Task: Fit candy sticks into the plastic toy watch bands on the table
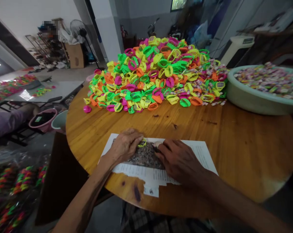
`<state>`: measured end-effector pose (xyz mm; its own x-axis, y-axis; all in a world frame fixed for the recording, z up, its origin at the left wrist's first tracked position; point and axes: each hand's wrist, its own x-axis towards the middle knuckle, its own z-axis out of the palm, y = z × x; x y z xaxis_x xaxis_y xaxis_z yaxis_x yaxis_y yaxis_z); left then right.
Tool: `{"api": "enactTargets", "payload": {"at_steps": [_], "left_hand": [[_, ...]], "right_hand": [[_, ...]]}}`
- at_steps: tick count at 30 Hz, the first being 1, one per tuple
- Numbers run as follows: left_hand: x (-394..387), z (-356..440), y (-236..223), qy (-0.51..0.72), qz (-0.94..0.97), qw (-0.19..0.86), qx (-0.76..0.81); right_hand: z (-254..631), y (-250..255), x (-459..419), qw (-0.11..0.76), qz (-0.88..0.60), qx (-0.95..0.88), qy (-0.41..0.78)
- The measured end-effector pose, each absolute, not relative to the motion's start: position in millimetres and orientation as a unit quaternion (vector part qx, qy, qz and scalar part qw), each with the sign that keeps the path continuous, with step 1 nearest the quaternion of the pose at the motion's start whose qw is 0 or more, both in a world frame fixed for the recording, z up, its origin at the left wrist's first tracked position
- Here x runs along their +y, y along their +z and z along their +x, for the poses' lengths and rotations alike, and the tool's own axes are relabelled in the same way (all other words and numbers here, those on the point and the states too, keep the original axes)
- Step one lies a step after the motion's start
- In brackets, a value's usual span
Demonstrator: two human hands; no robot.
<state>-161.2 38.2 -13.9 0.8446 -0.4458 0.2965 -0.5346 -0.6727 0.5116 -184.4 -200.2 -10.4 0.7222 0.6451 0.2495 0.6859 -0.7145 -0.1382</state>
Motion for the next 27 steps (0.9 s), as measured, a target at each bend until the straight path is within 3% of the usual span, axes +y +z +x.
{"api": "enactTargets", "payload": {"at_steps": [4,10,17,27], "left_hand": [[38.7,-155.8,-15.7,0.071,0.908,0.296,-0.286],[39.4,-154.5,-19.1,0.094,0.900,0.303,-0.297],[38.1,-156.1,-18.3,0.093,0.913,0.282,-0.280],[36.7,-158.3,-18.3,0.091,0.913,0.292,-0.271]], "right_hand": [[-180.2,-10.4,-189.8,0.095,-0.926,-0.351,-0.101],[-177.4,-17.5,-182.9,0.254,-0.886,-0.369,-0.119],[-177.6,-20.8,-175.3,0.320,-0.859,-0.376,-0.136],[-179.9,-17.1,-171.2,0.182,-0.899,-0.381,-0.115]]}}
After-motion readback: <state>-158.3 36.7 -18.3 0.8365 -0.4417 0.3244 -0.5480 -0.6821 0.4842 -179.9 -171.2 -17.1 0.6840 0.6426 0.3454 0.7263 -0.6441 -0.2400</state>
